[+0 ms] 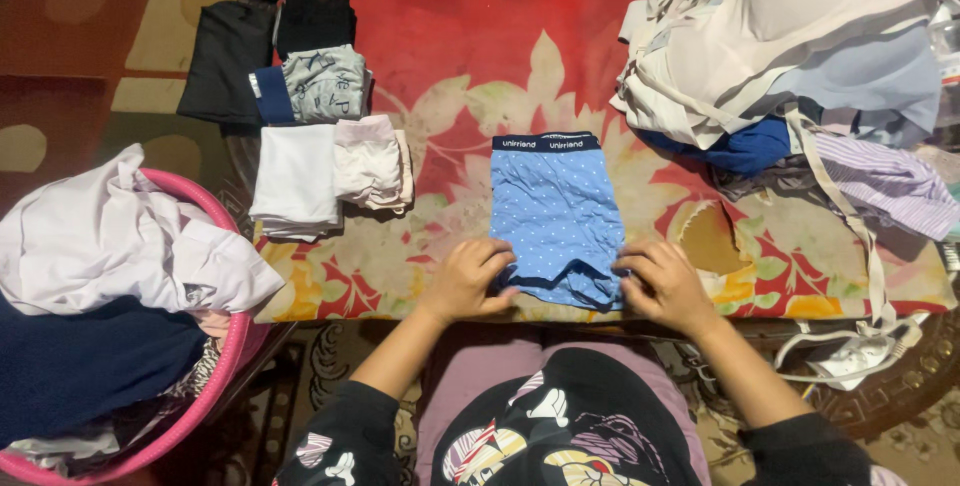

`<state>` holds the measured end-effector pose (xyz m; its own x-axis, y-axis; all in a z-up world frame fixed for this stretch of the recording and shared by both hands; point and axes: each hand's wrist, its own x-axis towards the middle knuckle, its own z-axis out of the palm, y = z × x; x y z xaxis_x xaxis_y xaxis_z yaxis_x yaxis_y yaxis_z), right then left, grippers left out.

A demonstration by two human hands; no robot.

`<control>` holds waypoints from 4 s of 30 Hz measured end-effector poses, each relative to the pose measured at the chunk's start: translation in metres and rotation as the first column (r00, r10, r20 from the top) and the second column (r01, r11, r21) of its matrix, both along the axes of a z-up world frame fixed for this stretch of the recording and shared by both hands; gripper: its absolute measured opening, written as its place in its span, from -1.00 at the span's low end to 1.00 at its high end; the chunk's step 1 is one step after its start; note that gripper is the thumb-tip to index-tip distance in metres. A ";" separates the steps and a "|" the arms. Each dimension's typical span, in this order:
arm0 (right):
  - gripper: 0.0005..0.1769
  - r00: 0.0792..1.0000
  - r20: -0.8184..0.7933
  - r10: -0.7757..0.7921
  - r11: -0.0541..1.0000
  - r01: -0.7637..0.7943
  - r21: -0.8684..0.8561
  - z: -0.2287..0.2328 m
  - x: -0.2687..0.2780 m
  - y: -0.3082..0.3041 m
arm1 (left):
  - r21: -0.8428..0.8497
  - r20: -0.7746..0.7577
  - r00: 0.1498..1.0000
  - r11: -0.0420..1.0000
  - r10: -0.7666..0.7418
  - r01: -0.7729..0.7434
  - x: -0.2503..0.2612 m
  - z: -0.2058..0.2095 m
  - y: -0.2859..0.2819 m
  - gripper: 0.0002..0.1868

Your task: The person folds several items of clothing, including underwear and camisoles, by hand on a table and places them into organized stacks.

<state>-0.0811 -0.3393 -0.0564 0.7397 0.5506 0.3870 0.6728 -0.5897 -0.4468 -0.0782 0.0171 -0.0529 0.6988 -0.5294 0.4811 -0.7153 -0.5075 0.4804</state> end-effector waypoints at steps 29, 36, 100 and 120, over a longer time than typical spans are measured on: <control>-0.47 0.878 -0.056 -0.475 0.857 0.447 -0.255 0.026 -0.057 0.049 | 0.039 -0.046 0.949 0.950 0.310 -0.309 -0.021 -0.024 -0.006 -0.69; -0.51 0.805 -0.189 -0.563 0.807 0.485 -0.336 0.018 -0.052 0.057 | -0.190 -0.214 0.885 0.871 0.414 -0.453 -0.020 -0.022 -0.026 -0.67; -0.66 0.953 0.104 -0.285 0.940 0.299 -0.162 -0.024 -0.082 0.026 | 0.399 -0.019 0.997 0.915 0.077 -0.063 0.089 -0.056 -0.133 -0.30; -0.33 0.907 -0.081 0.412 0.815 -0.407 -0.413 -0.015 0.051 -0.019 | 0.469 0.096 0.932 0.842 -0.350 0.268 0.048 -0.019 0.030 -0.43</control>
<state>-0.0306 -0.3581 -0.0711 0.4066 0.9114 0.0637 0.8972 -0.3852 -0.2163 -0.0301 0.0466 -0.0722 0.3910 -0.8882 0.2414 -0.9203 -0.3740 0.1148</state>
